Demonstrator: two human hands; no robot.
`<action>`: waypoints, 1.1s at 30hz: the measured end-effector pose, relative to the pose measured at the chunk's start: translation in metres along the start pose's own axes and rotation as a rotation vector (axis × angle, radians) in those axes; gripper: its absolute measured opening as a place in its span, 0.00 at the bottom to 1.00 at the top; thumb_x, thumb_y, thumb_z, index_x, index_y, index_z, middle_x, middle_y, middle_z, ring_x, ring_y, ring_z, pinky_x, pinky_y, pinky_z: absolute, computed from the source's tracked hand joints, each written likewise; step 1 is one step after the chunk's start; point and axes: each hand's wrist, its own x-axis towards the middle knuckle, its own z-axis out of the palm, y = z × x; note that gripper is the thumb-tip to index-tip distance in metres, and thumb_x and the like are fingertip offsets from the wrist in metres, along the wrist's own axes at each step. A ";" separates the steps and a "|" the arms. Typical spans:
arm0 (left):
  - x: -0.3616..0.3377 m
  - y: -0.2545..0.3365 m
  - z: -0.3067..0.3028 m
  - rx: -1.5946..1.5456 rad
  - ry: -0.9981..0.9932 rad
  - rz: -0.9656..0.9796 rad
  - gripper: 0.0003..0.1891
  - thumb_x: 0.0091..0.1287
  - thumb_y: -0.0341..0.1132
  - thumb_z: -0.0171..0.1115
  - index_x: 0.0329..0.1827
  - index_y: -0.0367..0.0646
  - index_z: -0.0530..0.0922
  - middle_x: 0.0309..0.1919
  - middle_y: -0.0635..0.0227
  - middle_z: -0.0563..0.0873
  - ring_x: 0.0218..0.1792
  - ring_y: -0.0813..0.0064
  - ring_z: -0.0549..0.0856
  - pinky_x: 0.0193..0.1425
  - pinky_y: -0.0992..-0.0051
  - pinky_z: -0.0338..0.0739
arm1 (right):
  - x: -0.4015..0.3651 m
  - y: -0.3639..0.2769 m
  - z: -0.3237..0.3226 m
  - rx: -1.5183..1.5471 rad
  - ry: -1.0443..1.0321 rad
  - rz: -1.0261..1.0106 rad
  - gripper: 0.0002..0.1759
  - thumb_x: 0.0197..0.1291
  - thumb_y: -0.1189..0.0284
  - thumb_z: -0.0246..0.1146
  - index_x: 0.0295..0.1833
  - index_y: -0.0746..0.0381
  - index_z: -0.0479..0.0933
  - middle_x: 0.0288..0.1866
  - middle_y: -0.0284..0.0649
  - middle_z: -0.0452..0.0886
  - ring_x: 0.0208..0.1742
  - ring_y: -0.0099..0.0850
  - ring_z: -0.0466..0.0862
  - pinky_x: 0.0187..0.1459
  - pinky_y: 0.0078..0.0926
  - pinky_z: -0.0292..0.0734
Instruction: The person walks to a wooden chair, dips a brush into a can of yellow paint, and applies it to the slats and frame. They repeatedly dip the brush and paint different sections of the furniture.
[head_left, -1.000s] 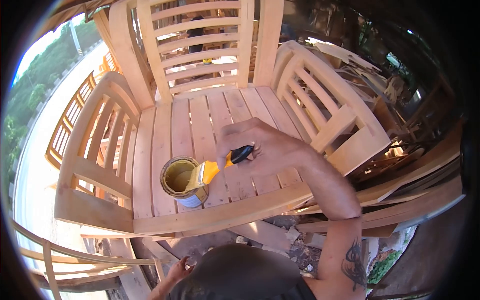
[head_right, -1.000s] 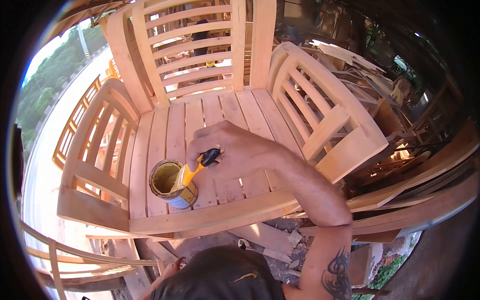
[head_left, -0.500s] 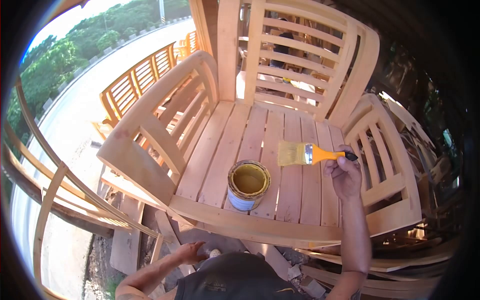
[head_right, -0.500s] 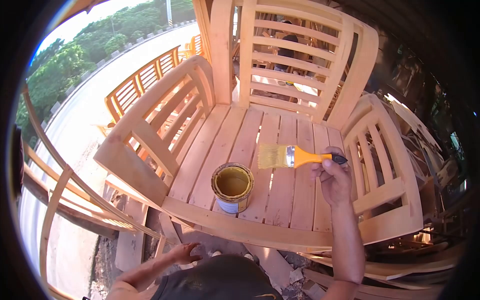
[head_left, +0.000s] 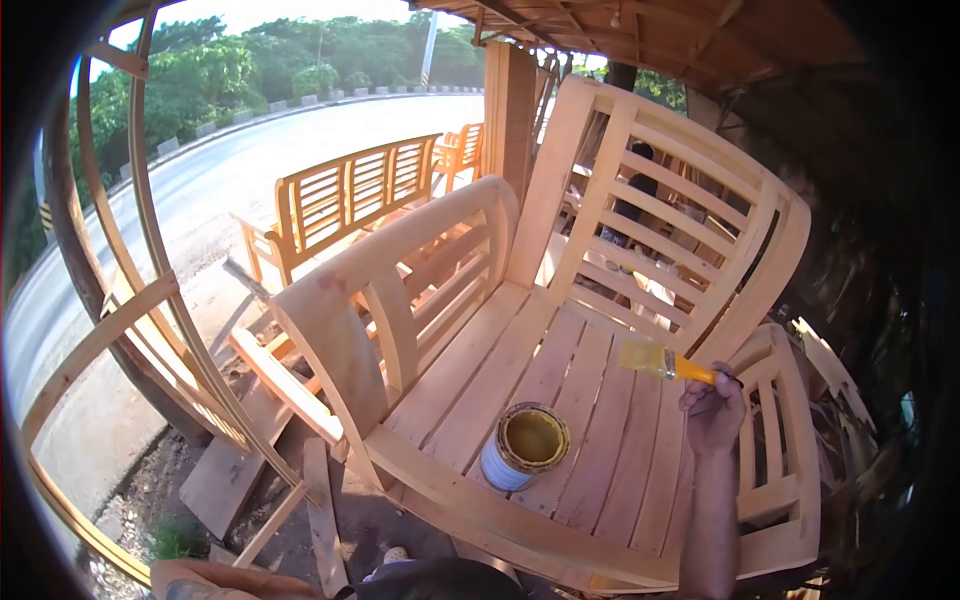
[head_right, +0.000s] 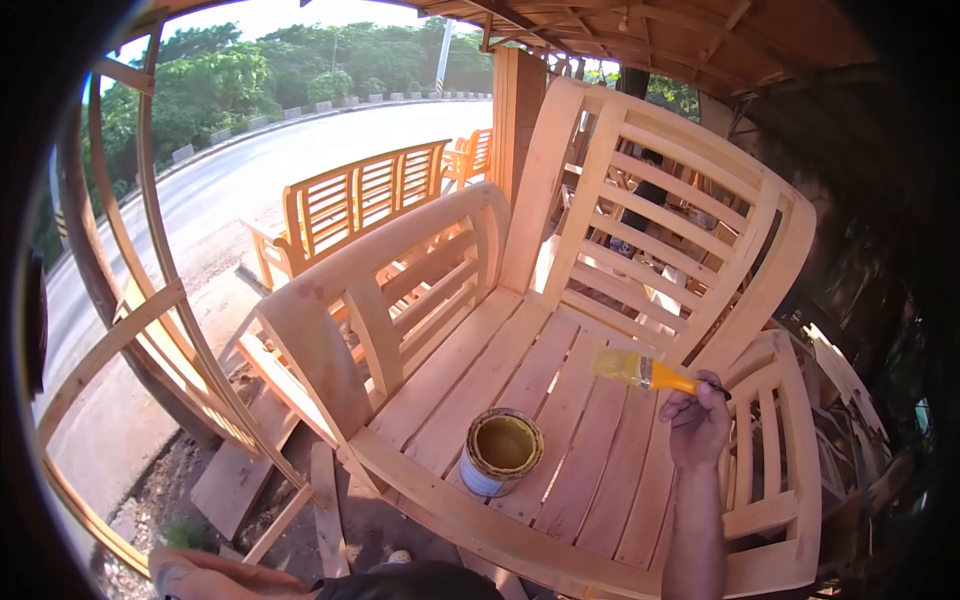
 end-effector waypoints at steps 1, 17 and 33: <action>-0.008 0.012 -0.010 0.010 0.073 -0.017 0.21 0.83 0.42 0.54 0.73 0.43 0.78 0.67 0.60 0.86 0.67 0.63 0.82 0.73 0.65 0.75 | 0.006 0.000 0.001 0.007 0.005 -0.001 0.11 0.72 0.65 0.60 0.54 0.56 0.80 0.33 0.41 0.89 0.30 0.34 0.86 0.34 0.32 0.81; -0.072 0.128 -0.117 0.021 0.682 -0.135 0.21 0.81 0.42 0.58 0.72 0.43 0.78 0.63 0.60 0.87 0.63 0.65 0.84 0.70 0.65 0.77 | 0.060 0.002 -0.008 0.117 0.029 -0.062 0.12 0.70 0.68 0.59 0.55 0.60 0.76 0.31 0.45 0.88 0.25 0.36 0.87 0.29 0.36 0.85; -0.112 0.117 -0.110 -0.088 0.884 -0.235 0.22 0.79 0.41 0.62 0.71 0.42 0.78 0.60 0.61 0.88 0.58 0.67 0.86 0.67 0.65 0.79 | 0.094 -0.024 0.001 -0.010 0.042 -0.204 0.15 0.71 0.67 0.61 0.56 0.63 0.80 0.33 0.45 0.88 0.27 0.34 0.88 0.32 0.33 0.85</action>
